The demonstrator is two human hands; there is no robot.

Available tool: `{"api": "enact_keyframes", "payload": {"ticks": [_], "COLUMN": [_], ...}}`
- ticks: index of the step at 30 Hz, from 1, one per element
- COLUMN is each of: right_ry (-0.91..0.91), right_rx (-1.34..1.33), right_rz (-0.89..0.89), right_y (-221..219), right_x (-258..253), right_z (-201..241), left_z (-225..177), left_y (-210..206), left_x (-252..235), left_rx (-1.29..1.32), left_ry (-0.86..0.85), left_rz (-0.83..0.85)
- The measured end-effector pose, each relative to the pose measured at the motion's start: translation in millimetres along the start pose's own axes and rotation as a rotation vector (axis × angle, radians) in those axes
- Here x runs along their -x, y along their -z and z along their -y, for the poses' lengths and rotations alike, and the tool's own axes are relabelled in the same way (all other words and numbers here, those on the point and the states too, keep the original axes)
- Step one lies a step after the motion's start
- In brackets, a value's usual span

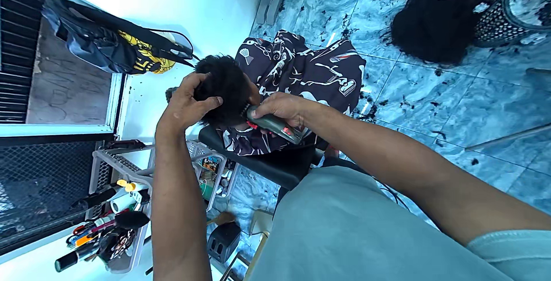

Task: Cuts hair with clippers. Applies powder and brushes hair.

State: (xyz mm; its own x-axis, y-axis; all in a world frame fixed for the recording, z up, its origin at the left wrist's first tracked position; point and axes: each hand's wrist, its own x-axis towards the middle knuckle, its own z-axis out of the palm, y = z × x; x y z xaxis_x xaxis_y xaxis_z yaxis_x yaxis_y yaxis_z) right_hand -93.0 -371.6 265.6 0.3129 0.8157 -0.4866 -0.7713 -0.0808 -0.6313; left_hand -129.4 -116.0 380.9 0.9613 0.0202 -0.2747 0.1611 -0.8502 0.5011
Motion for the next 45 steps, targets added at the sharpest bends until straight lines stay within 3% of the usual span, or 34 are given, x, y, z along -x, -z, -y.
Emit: {"api": "enact_keyframes", "payload": {"ticks": [5, 8, 10, 11, 13, 14, 16, 18, 20, 23, 25, 26, 27, 29, 31, 34, 38, 42, 45], "right_ry": [0.073, -0.004, -0.128, -0.159, -0.107, -0.032, 0.096, 0.125, 0.092, 0.104, 0.177, 0.208, 0.240, 0.282, 0.279, 0.180, 0.149, 0.382, 0.474], "right_rx": [0.026, 0.205, 0.123, 0.009, -0.273, -0.410, -0.568, -0.574, -0.512, -0.361, -0.242, -0.190, -0.136, -0.044, 0.013, 0.104, 0.195, 0.110, 0.152], "right_rz": [0.092, 0.113, 0.096, 0.071, -0.075, -0.193, -0.373, -0.477, -0.566, -0.671, -0.751, -0.798, -0.834, -0.837, -0.703, -0.286, 0.046, 0.158, 0.013], "right_y": [4, 12, 43, 66, 110, 127, 157, 178, 186, 175, 160, 151, 141, 118, 93, 54, -43, -185, -297], "right_x": [4, 34, 68, 88, 132, 154, 189, 213, 222, 218, 211, 206, 202, 198, 194, 182, 127, 16, -102], "right_z": [25, 2, -42, -66, -112, -131, -159, -169, -161, -130, -119, -117, -116, -117, -121, -123, -126, -138, -135], "left_z": [-1, 4, 17, 24, 35, 37, 23, -11, -45, -69, -83, -91, -96, -95, -83, -30, 95, 233, 288], "left_y": [-2, -3, -13, -23, -58, -89, -170, -234, -249, -230, -211, -199, -188, -182, -179, -161, -160, -212, -251], "left_x": [-1, 5, 22, 38, 78, 99, 131, 125, 91, 25, 0, -2, 0, 21, 62, 144, 260, 380, 467], "left_rx": [0.007, -0.007, 0.074, 0.122, 0.115, 0.067, 0.062, 0.085, 0.129, 0.280, 0.515, 0.666, 0.810, 0.843, 0.722, 0.774, 0.919, 0.686, 0.528], "left_ry": [0.013, -0.052, -0.133, -0.121, -0.024, 0.034, -0.023, -0.232, -0.399, -0.364, -0.122, 0.077, 0.237, 0.269, 0.168, 0.164, 0.449, 0.874, 1.143], "left_rz": [0.005, -0.045, -0.265, -0.465, -0.898, -1.008, -0.909, -0.751, -0.698, -0.865, -0.779, -0.560, -0.236, 0.261, 0.419, 0.420, 0.182, -0.160, -0.055]}}
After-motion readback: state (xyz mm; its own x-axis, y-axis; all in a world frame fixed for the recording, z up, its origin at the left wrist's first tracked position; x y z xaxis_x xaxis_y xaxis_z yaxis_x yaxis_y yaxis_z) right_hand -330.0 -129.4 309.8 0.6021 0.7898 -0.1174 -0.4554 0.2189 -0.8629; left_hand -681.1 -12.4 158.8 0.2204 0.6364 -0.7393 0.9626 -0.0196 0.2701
